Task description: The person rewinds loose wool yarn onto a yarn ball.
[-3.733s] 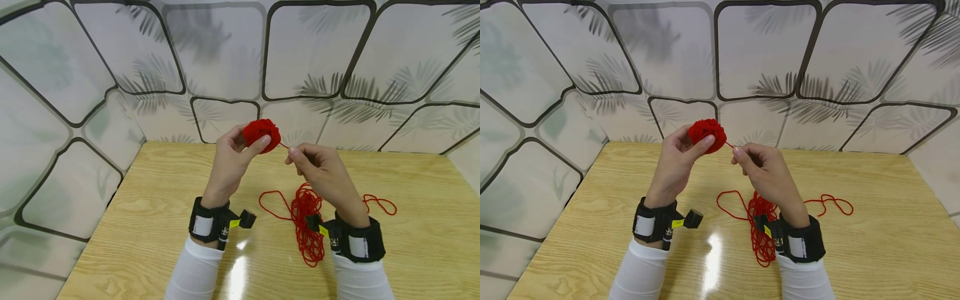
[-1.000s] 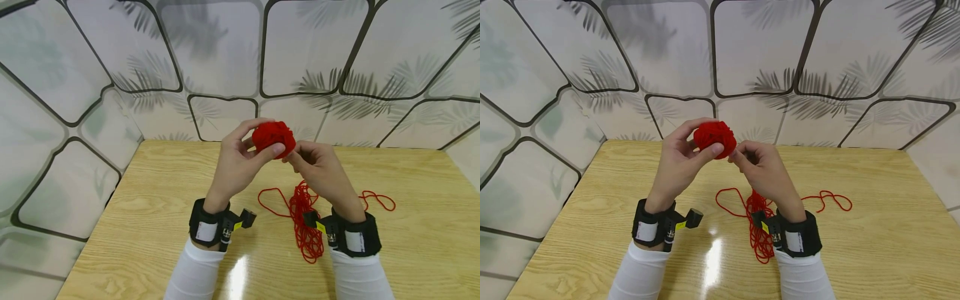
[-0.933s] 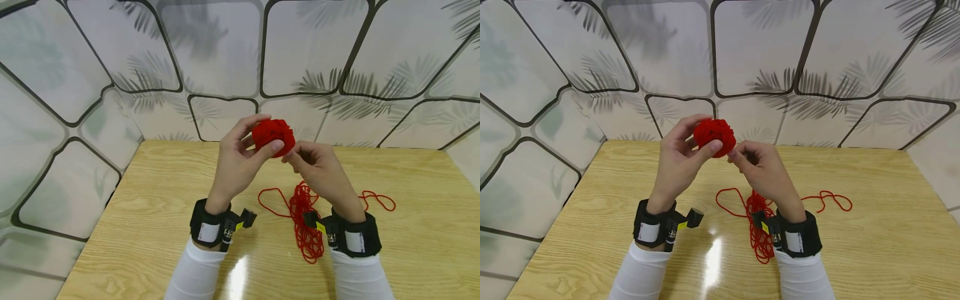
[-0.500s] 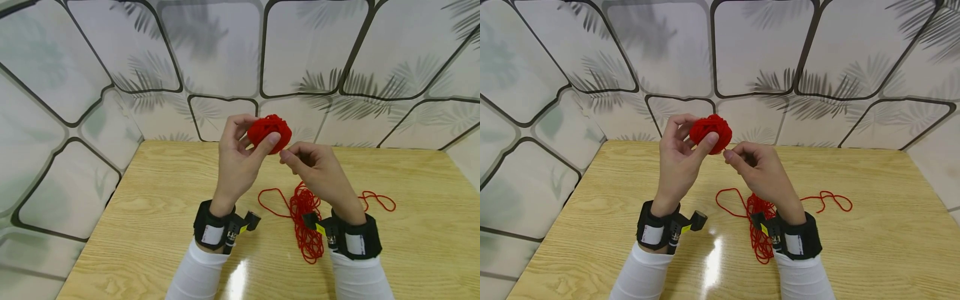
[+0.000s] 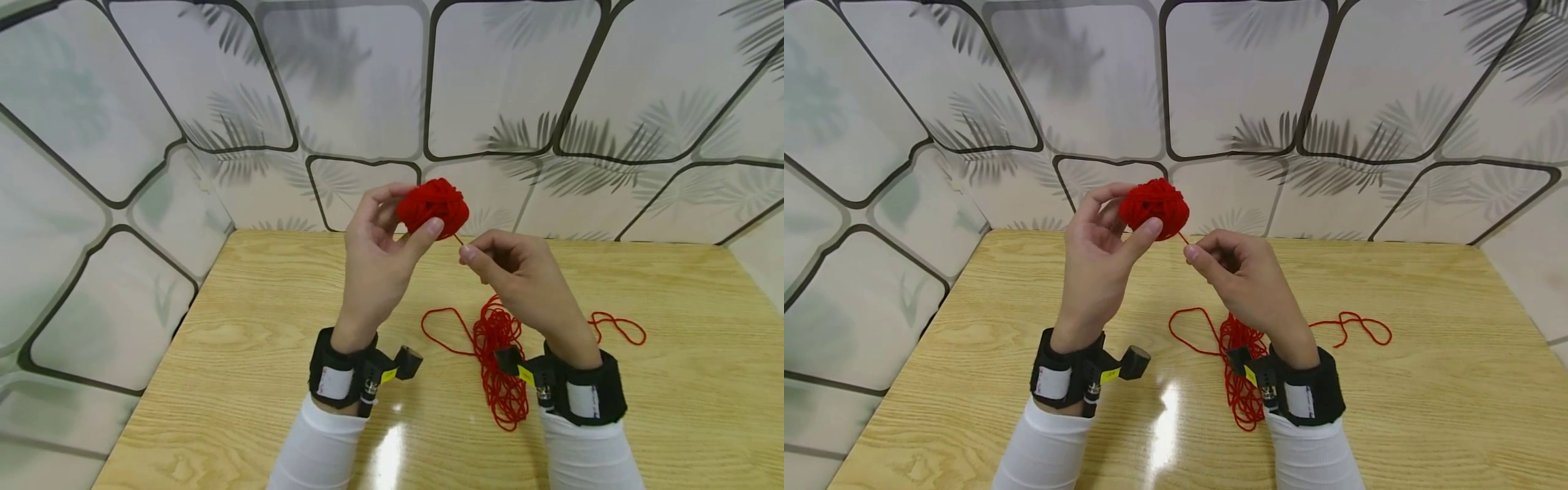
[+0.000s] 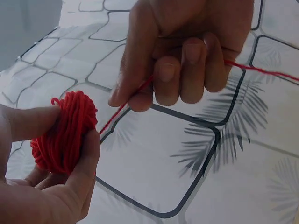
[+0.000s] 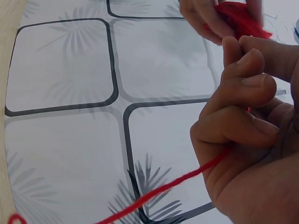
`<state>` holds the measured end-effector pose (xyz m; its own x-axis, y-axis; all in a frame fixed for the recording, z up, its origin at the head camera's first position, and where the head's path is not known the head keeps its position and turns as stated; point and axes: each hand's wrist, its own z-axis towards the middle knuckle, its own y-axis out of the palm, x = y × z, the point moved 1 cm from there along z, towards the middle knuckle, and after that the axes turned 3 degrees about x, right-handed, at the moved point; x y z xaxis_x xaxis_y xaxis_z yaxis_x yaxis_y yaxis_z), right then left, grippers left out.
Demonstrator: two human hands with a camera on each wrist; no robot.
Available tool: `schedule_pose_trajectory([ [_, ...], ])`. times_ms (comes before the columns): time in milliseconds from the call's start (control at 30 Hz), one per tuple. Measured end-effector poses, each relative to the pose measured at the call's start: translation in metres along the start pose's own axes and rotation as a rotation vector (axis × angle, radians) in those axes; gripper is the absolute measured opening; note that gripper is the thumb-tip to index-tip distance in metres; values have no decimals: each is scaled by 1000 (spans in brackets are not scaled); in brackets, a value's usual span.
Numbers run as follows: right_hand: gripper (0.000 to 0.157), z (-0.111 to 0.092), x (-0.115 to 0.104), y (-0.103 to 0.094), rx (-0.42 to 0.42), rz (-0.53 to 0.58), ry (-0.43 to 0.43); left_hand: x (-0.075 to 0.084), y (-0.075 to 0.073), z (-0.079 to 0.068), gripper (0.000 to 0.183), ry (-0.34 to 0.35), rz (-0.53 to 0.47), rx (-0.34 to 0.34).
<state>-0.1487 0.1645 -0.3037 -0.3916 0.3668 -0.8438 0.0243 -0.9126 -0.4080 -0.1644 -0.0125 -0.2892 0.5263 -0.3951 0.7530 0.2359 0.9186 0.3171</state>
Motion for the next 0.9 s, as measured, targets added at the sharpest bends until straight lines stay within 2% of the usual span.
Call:
schedule_pose_trajectory([
  [200,16,-1,-1,1,-10,0,-12,-5,-1,1,39,101,94,116],
  [333,17,-1,-1,1,-13,-10,-14,-7,-3,1,38,132,171,161],
  [467,15,-1,-1,2,-23,-12,-24,-8,-4,1,38,111,195,181],
  [667,11,-1,0,3,-61,-7,-54,-7,-7,1,38,-8,77,240],
  [800,11,-1,-1,4,-79,-10,-60,-8,-9,2,37,13,62,282],
  [900,12,-2,-3,4,-90,-22,-58,-9,-10,3,38,60,150,262],
])
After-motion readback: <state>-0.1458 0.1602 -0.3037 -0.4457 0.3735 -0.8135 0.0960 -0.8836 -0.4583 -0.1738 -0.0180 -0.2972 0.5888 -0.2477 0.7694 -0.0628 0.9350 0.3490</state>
